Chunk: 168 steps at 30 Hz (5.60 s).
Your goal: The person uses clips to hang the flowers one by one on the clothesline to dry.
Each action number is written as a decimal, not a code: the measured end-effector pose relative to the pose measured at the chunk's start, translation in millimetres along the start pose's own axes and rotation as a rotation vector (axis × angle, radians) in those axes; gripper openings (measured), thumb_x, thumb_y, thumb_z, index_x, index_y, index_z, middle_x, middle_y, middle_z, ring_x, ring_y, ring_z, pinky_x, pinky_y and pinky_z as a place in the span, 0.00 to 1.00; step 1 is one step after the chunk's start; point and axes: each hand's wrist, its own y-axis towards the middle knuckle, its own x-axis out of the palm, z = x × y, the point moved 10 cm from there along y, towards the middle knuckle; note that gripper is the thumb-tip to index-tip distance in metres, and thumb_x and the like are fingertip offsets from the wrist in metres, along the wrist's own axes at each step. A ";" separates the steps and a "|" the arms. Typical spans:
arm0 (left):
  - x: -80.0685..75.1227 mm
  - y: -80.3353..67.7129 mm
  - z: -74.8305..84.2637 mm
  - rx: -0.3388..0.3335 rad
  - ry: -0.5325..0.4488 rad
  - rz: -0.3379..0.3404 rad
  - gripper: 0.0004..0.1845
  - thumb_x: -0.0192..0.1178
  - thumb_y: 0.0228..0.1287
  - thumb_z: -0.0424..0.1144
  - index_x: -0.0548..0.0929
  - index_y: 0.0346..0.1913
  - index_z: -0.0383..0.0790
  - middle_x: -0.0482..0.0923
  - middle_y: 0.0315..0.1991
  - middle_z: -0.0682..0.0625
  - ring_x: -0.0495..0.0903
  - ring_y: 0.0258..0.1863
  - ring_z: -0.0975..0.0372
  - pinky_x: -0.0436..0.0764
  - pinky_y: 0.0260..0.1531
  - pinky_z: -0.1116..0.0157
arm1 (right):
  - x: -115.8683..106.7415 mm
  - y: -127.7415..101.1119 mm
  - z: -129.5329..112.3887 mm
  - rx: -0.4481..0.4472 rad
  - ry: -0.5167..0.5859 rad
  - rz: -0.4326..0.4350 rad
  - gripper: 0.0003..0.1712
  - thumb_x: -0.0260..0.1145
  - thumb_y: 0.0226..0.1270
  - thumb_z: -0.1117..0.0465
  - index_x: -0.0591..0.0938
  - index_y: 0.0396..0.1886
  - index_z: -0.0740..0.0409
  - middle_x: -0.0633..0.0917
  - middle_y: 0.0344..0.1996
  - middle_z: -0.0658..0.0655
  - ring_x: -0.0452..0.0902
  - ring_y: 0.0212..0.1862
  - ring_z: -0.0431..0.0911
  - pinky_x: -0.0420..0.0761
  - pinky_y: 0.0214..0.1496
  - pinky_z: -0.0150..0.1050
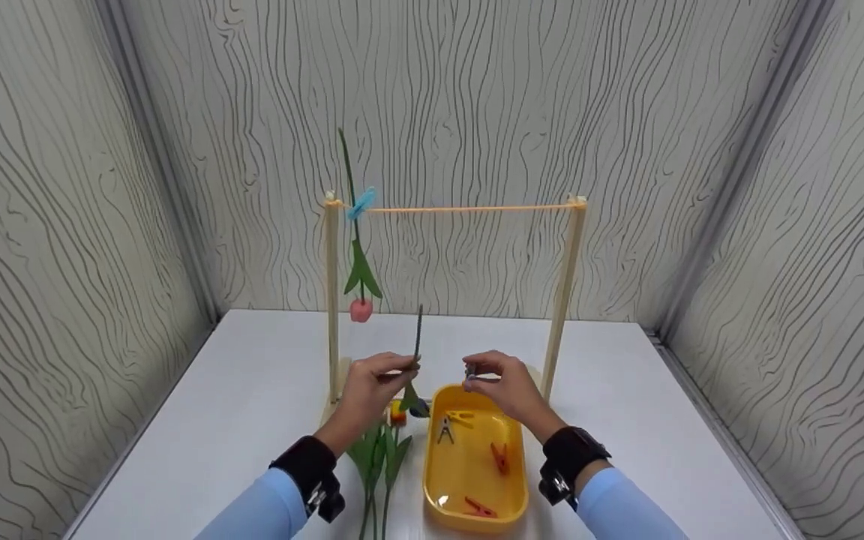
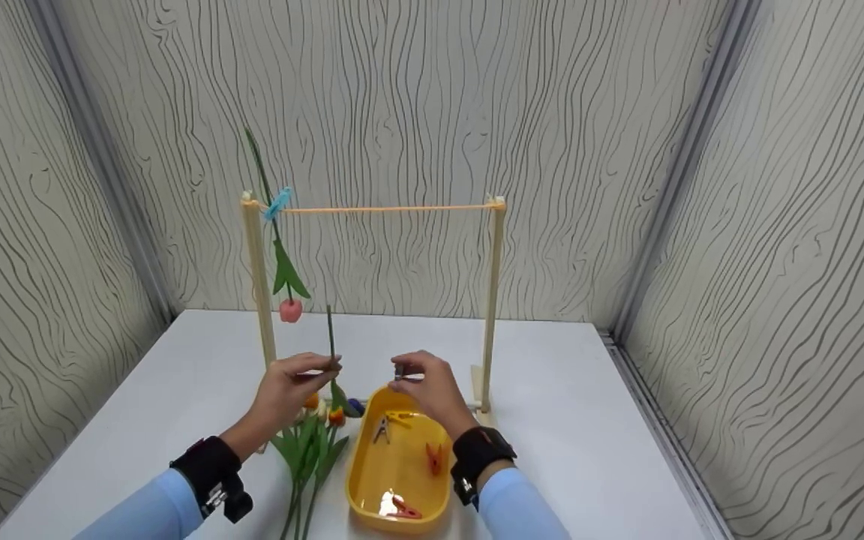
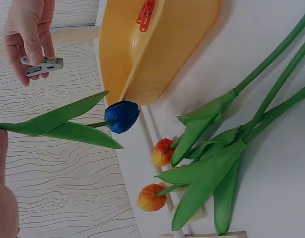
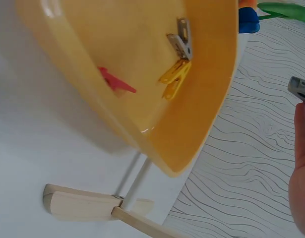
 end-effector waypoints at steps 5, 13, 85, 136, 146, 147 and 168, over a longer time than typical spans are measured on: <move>-12.9 16.1 8.3 -0.061 -0.044 0.084 0.16 0.70 0.72 0.29 0.92 0.59 0.40 0.94 0.52 0.41 0.93 0.54 0.50 0.90 0.56 0.67 | -15.6 10.6 -17.2 -0.013 0.049 0.066 0.23 0.76 0.69 0.70 0.86 0.63 0.63 0.90 0.51 0.66 0.91 0.55 0.53 0.91 0.59 0.37; -20.8 37.9 21.2 -0.158 -0.127 0.183 0.13 0.71 0.72 0.32 0.91 0.56 0.37 0.94 0.53 0.41 0.93 0.53 0.57 0.90 0.56 0.70 | -42.2 34.9 -63.1 -0.046 0.112 0.158 0.19 0.79 0.65 0.70 0.90 0.55 0.59 0.92 0.49 0.62 0.91 0.52 0.42 0.91 0.58 0.33; -94.3 111.8 107.0 -0.112 -0.090 0.554 0.08 0.72 0.71 0.31 0.95 0.49 0.35 0.94 0.48 0.40 0.91 0.48 0.60 0.90 0.49 0.68 | -42.2 148.0 -242.3 -0.044 0.364 0.306 0.14 0.77 0.69 0.69 0.91 0.53 0.69 0.93 0.45 0.62 0.91 0.41 0.39 0.93 0.54 0.36; -99.7 86.1 109.5 0.033 0.164 0.455 0.10 0.69 0.77 0.40 0.93 0.52 0.38 0.93 0.48 0.43 0.90 0.50 0.53 0.89 0.55 0.60 | -103.8 94.9 -224.4 -0.420 -0.134 0.424 0.19 0.73 0.77 0.60 0.84 0.62 0.62 0.88 0.58 0.61 0.85 0.63 0.51 0.90 0.58 0.48; -86.3 77.5 116.7 0.149 0.294 0.345 0.10 0.70 0.76 0.39 0.93 0.54 0.42 0.91 0.51 0.45 0.86 0.53 0.51 0.87 0.56 0.56 | -89.0 56.0 -187.9 -0.636 -0.489 0.345 0.11 0.74 0.74 0.66 0.86 0.52 0.62 0.88 0.50 0.61 0.87 0.53 0.52 0.93 0.49 0.45; -85.1 74.9 116.9 0.170 0.311 0.331 0.10 0.69 0.76 0.39 0.93 0.54 0.42 0.92 0.51 0.45 0.86 0.53 0.50 0.88 0.56 0.55 | -86.2 51.2 -181.9 -0.647 -0.514 0.330 0.11 0.74 0.73 0.66 0.87 0.52 0.62 0.88 0.49 0.61 0.88 0.52 0.52 0.93 0.50 0.45; -44.6 32.9 81.3 0.384 0.508 -0.029 0.10 0.75 0.68 0.30 0.93 0.49 0.44 0.94 0.46 0.52 0.89 0.52 0.57 0.85 0.69 0.48 | -19.9 4.5 -52.0 -0.537 -0.864 -0.098 0.09 0.80 0.67 0.64 0.88 0.43 0.55 0.88 0.42 0.54 0.87 0.43 0.47 0.93 0.50 0.41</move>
